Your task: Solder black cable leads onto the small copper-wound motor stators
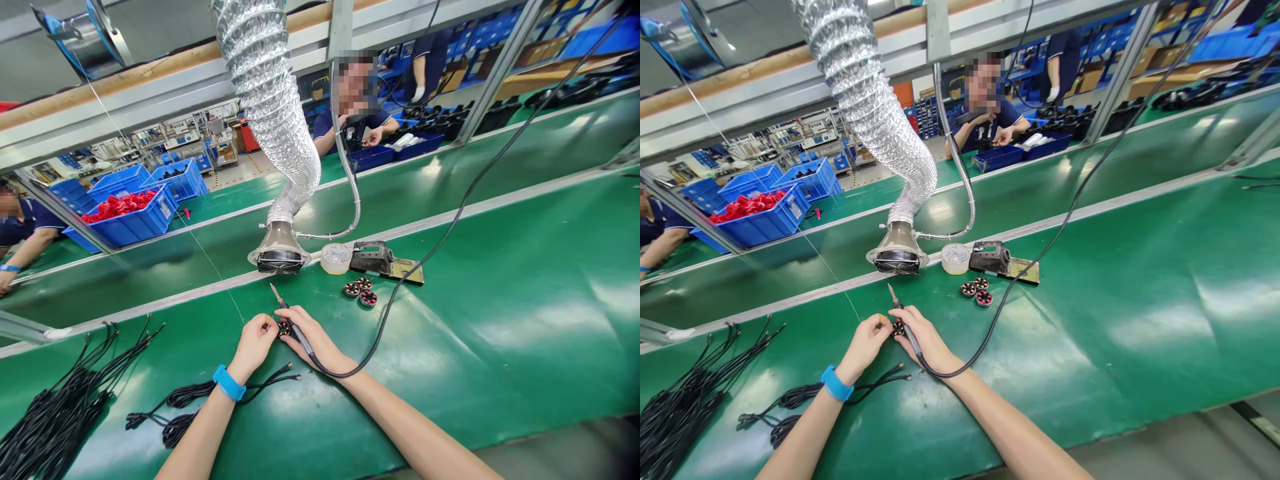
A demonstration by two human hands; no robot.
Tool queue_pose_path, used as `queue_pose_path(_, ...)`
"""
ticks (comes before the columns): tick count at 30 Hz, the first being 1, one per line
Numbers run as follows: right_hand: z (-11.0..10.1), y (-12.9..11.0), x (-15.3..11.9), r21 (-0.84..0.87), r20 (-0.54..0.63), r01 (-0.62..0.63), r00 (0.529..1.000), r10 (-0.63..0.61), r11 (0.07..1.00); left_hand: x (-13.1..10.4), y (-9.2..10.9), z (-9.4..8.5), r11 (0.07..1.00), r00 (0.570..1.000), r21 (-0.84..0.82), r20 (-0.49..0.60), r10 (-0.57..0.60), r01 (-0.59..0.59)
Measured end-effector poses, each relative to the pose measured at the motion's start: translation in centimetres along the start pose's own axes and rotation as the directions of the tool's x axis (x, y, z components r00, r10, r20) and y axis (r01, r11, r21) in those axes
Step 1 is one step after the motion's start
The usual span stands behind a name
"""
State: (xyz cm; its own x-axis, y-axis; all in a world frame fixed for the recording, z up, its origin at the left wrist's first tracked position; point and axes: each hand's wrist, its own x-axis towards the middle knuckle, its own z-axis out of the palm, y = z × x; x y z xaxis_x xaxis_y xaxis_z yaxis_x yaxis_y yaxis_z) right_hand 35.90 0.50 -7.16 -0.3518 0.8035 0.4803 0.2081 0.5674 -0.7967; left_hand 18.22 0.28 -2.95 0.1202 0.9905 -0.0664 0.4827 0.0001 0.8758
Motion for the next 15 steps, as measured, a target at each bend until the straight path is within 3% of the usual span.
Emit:
queue_pose_path(3, 0.0, -0.1, -0.1, -0.006, -0.001, -0.007, 1.0, 0.007, 1.0, 0.1, 0.7, -0.4, 0.987, 0.998, -0.154, -0.034, -0.043, 0.038)
queue_pose_path(7, 0.1, 0.1, -0.2, -0.004, -0.014, -0.01, 1.0, 0.01, 1.0, -0.1, 0.8, -1.0, 0.993, 0.992, -0.088, -0.1, -0.082, 0.073)
queue_pose_path(11, 0.2, 0.4, -0.3, -0.004, -0.029, 0.002, 1.0, -0.002, 1.0, -0.2, 0.0, -0.8, 0.991, 0.992, 0.033, -0.002, -0.128, 0.128)
queue_pose_path(15, 0.2, 0.5, -0.1, -0.011, -0.03, 0.013, 0.999, -0.013, 1.0, -0.4, 0.1, -0.2, 0.99, 0.989, -0.039, 0.071, -0.13, 0.133)
